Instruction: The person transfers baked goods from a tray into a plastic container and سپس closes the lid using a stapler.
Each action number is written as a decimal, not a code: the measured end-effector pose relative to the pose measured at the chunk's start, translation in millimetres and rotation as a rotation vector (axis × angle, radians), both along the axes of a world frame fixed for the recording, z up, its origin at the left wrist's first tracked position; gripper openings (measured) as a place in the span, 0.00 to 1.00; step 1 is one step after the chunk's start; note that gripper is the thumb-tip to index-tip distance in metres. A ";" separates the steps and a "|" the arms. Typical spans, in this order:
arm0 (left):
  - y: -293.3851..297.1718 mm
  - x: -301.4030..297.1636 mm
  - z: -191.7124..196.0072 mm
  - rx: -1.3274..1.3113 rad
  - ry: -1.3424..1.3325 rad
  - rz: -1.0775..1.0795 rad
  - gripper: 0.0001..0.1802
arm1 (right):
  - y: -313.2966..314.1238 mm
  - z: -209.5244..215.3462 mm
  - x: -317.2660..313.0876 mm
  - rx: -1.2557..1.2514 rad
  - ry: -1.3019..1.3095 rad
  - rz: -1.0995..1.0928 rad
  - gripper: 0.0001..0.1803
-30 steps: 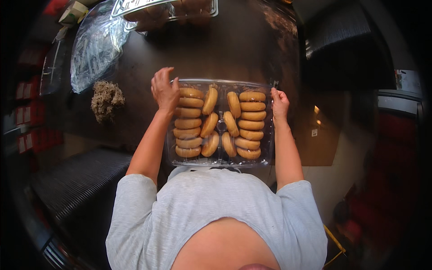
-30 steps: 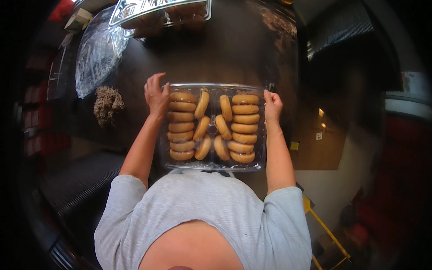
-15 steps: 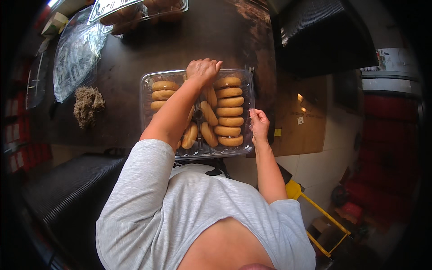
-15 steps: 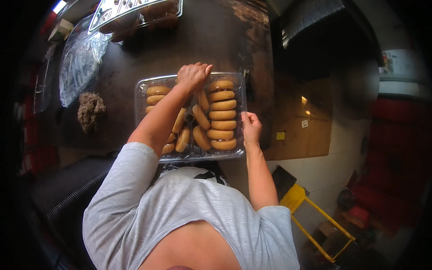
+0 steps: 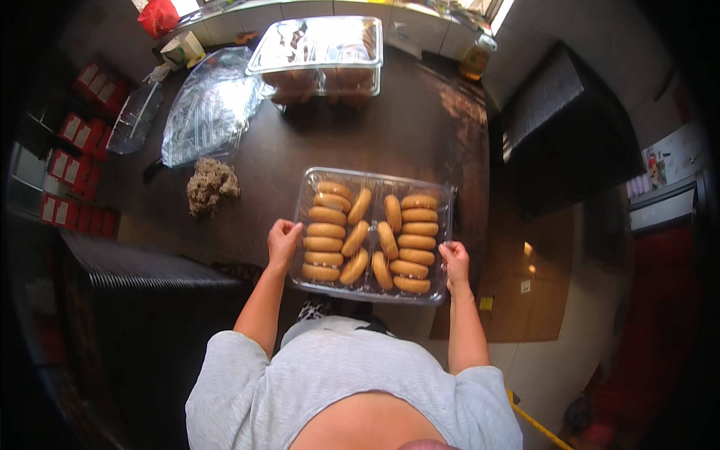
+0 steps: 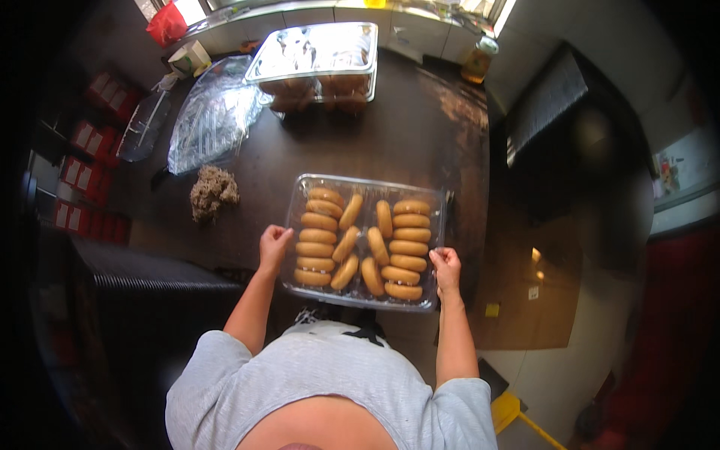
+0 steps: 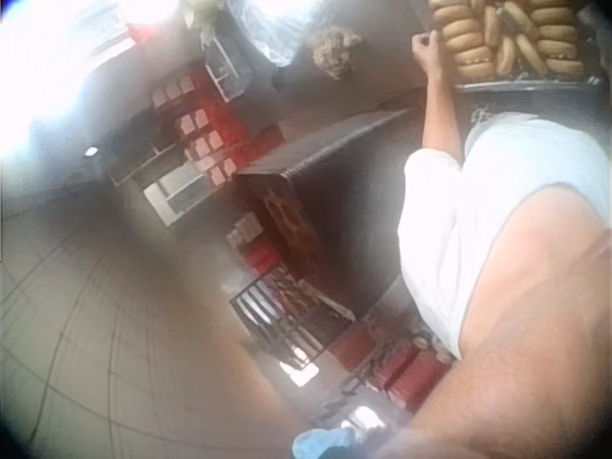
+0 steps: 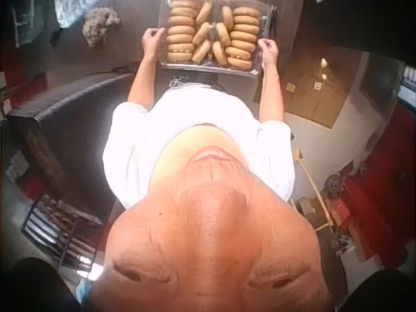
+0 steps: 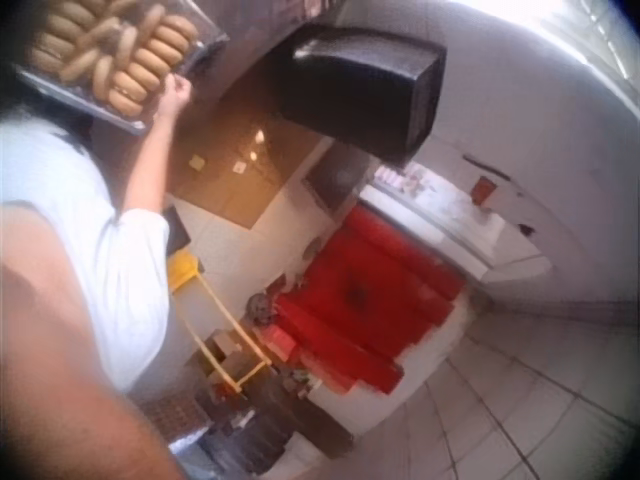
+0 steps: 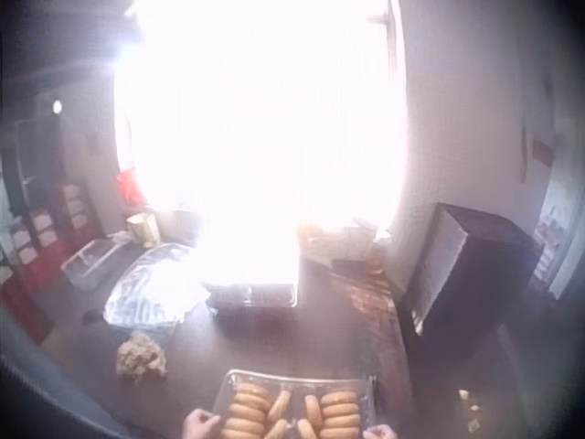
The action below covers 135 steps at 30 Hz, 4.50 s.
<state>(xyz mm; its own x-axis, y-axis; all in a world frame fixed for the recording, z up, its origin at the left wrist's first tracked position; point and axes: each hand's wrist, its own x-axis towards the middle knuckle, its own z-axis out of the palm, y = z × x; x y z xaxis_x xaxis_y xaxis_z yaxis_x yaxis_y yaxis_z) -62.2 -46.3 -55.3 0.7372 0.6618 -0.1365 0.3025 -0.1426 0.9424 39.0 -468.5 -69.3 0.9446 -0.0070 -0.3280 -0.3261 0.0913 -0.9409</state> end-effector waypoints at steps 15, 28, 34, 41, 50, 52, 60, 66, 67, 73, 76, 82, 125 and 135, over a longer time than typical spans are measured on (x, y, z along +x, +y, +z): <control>83.7 93.5 144.4 -0.531 -0.158 -0.132 0.06 | 75.9 221.8 126.6 -0.041 -0.077 0.143 0.11; 340.6 418.9 292.8 -0.200 -0.346 -0.351 0.11 | 277.9 291.8 446.4 -0.076 -0.343 0.204 0.07; 385.2 491.1 244.9 -0.156 -0.248 -0.276 0.12 | 337.6 247.8 521.3 -0.066 -0.341 0.152 0.07; 378.7 477.6 215.0 -0.249 -0.236 -0.272 0.09 | 345.1 242.0 521.0 -0.109 -0.222 0.168 0.07; 418.3 416.2 27.9 -0.237 -0.190 -0.071 0.18 | 293.5 103.2 488.0 -0.419 -0.022 0.094 0.22; 364.0 395.8 6.6 -0.652 -0.072 0.106 0.14 | 289.7 55.7 452.3 -0.267 0.127 0.259 0.23; 371.7 400.0 -30.4 -0.093 0.118 -0.154 0.15 | 318.7 -9.1 474.7 -0.069 -0.027 0.189 0.15; 366.2 379.9 -37.4 0.134 0.171 -0.095 0.16 | 329.4 36.4 441.6 -0.343 -0.030 0.272 0.19; 360.7 375.6 -37.3 0.088 0.148 -0.107 0.15 | 323.8 40.8 434.1 -0.375 -0.018 0.257 0.19; 323.5 313.2 -38.0 0.022 0.104 -0.186 0.10 | 275.2 45.5 357.6 -0.268 -0.048 0.239 0.15; 258.9 264.3 -11.2 -0.117 0.027 -0.041 0.05 | 236.2 25.6 289.9 -0.324 -0.164 0.173 0.13; 225.3 152.1 -17.4 -0.234 0.028 -0.085 0.13 | 168.4 -13.7 116.1 -0.395 -0.392 0.051 0.09; -175.2 -73.9 8.1 -0.972 0.369 -0.334 0.13 | 19.0 24.1 -221.5 0.076 0.221 0.229 0.36; -194.4 -60.0 -23.6 -0.897 0.245 -0.249 0.09 | 43.2 23.3 -211.9 -0.347 -0.013 0.331 0.40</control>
